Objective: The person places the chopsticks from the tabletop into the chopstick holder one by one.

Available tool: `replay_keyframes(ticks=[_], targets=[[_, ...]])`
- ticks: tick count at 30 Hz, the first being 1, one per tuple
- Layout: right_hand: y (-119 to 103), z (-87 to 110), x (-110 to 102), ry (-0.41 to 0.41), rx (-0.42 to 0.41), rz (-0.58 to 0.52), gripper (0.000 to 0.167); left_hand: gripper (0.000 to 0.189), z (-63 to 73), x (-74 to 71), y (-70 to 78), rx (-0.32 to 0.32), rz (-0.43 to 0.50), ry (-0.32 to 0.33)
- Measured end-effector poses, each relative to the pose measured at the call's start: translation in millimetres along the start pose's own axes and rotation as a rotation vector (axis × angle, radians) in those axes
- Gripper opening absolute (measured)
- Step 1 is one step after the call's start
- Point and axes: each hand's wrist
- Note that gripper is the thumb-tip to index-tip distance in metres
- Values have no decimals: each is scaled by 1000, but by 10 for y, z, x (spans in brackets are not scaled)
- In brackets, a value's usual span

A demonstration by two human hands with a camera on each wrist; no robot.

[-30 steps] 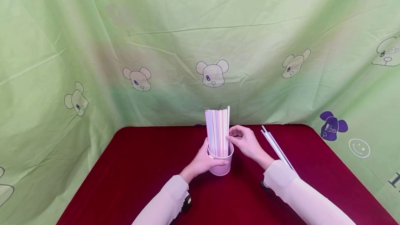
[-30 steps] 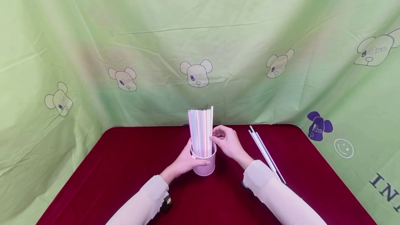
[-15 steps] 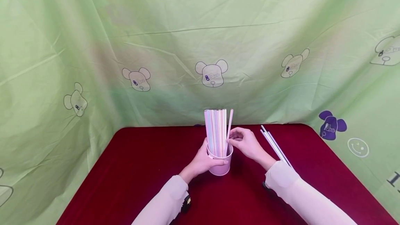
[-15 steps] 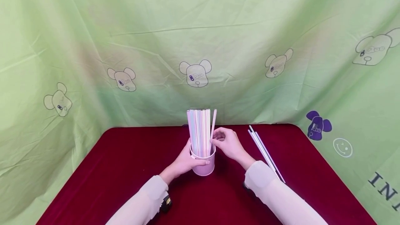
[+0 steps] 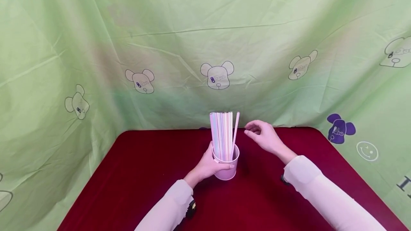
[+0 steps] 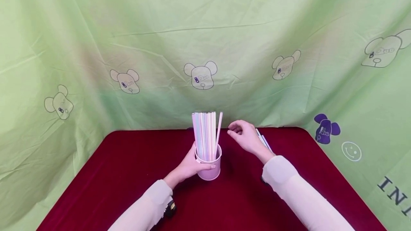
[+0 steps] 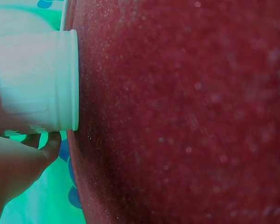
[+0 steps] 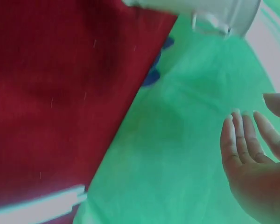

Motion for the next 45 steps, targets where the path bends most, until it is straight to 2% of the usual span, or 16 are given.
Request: replay_keyframes(ticks=[7,15,25,33,40,45], targets=[[134,-68,-318,10,-9,118,20,98,-17,-32,23,3,-1,-6],[436,-51,-517,-11,27,207,20,100,-19,-35,28,-2,12,-12],[937,78,-648,-31,-41,338,14,98,22,-10,14,-20,5,2],[1222,264,-736,-39,28,377,19,98,24,5,3,-24,10,2],[1402,407,-784,-118,75,394,17,99,18,-1,7,-19,7,-1],[1470,444,-793,-128,88,400,15,99,22,-1,16,-21,9,-4]])
Point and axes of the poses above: each hand's wrist, its own z-axis away from the middle knuckle, its own x-axis out of the palm, y = z × x, and after that the axes turned 3 degrees about -z, right-handed
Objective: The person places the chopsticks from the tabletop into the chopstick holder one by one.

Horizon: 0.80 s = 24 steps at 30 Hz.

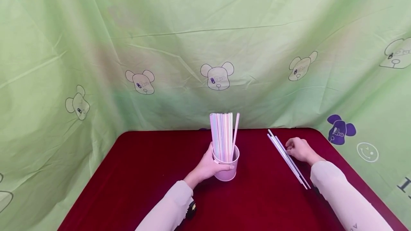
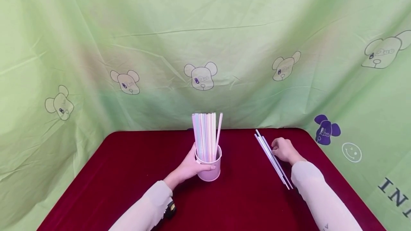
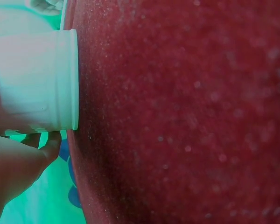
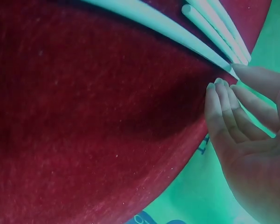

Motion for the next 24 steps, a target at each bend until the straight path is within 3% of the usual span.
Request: replay_keyframes(ticks=[11,18,24], targets=[[14,30,-36,-38,43,21,8,99,-5,-4,7,5,-9,-3],[-6,79,-106,-96,118,-80,5,98,-5,-1,17,16,-16,-1],[44,103,-153,-97,184,-117,4,98,1,-6,6,12,-3,-1]])
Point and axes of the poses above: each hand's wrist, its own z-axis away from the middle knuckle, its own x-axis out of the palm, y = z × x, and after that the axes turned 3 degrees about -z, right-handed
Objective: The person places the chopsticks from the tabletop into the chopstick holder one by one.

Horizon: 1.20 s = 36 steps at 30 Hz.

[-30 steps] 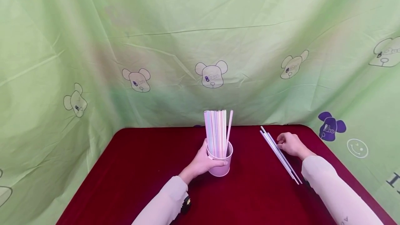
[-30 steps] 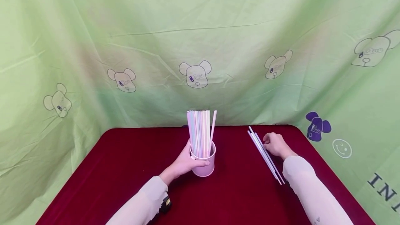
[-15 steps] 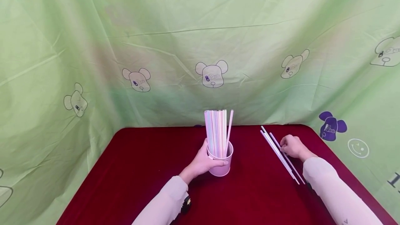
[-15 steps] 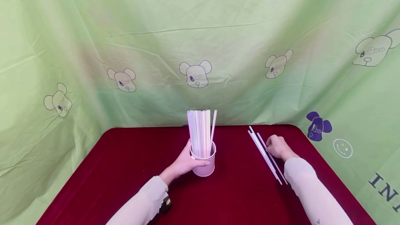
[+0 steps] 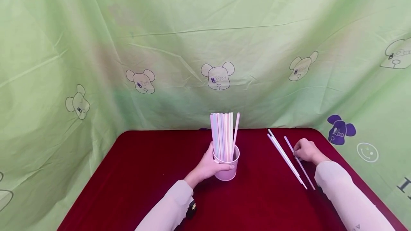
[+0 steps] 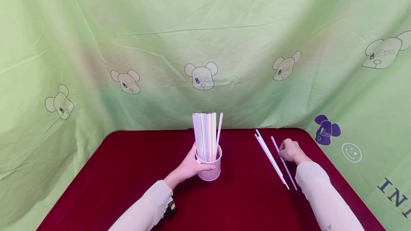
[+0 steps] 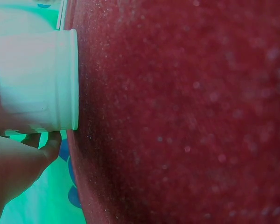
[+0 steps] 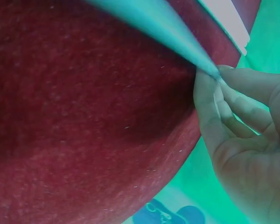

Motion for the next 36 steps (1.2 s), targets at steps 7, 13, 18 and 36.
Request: replay_keyframes(ticks=[7,13,18,36], targets=[[39,72,-31,15,48,-95,10,99,4,2,0,-13,-5,-2],[65,97,-52,37,88,-249,17,100,9,11,-3,-18,-2,3],[-5,81,-68,54,72,-410,27,100,13,14,3,-19,1,6],[-906,-3,-96,288,-88,-746,30,99,-2,9,-21,-3,-9,5]])
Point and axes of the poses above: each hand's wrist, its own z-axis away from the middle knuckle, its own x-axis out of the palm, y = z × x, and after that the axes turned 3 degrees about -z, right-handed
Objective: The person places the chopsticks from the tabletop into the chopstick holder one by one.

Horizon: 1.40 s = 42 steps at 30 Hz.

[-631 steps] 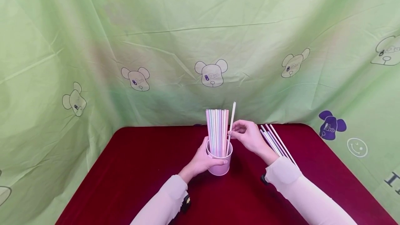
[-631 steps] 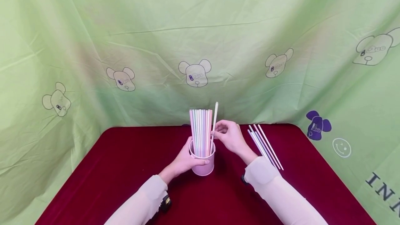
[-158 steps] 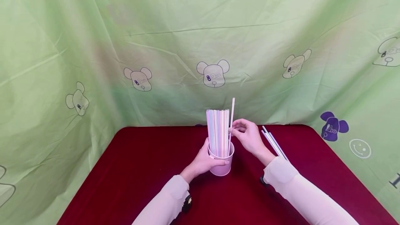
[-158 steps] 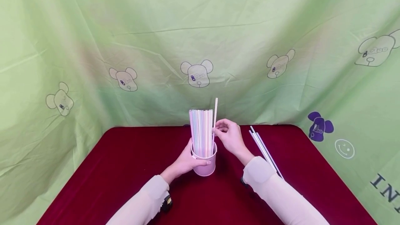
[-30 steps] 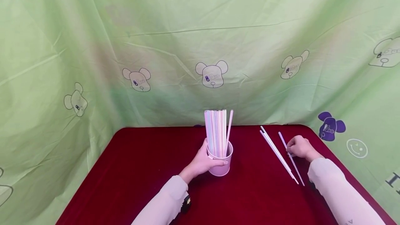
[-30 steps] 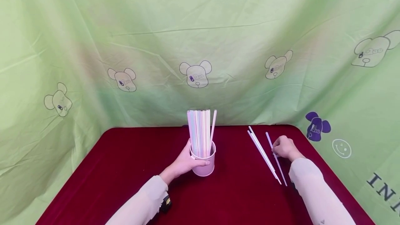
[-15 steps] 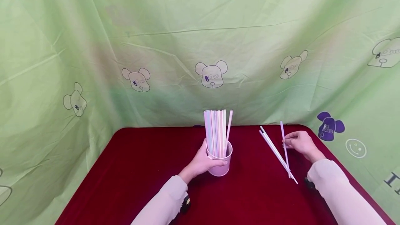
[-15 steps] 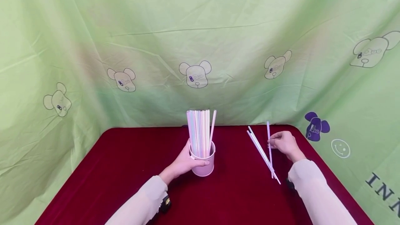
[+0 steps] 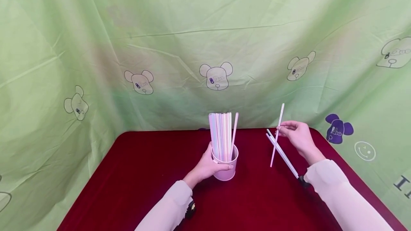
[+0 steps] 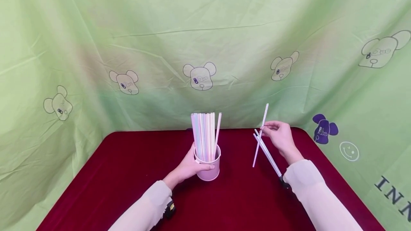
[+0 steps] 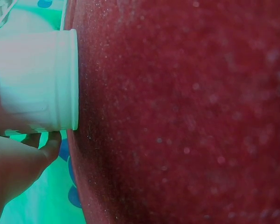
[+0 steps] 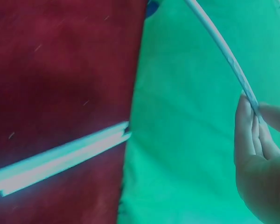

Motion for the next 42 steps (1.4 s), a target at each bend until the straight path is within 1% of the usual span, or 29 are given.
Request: replay_keyframes(ticks=[4,8,15,17,22,26,30,31,34,37,40,42], targets=[[-164,-17,148,32,-53,-81,21,100,-10,-1,-7,5,-9,0],[-314,-19,285,62,-94,-120,17,100,-13,-1,-8,5,-10,-3],[-604,16,575,82,-168,-299,15,100,-5,0,-14,-7,-18,7],[-665,32,660,83,-186,-318,14,100,-1,4,-17,-6,-18,10],[-755,60,834,83,-217,-310,15,101,2,5,-19,-2,-15,10],[-748,66,936,72,-234,-268,17,100,0,-4,-10,5,-26,8],[-690,80,1037,50,-262,-142,26,99,5,-1,-17,15,-35,8],[-678,91,1067,42,-268,-100,27,99,9,0,-18,19,-35,8],[-684,151,1173,19,-286,12,21,100,14,-1,-22,14,-33,6],[-718,230,1294,-6,-288,93,17,101,16,-2,-16,12,-15,3],[-669,267,1387,-24,-280,130,16,101,8,-1,-13,16,-1,0],[-560,247,1417,-35,-268,144,16,101,4,0,-12,20,-1,-1]])
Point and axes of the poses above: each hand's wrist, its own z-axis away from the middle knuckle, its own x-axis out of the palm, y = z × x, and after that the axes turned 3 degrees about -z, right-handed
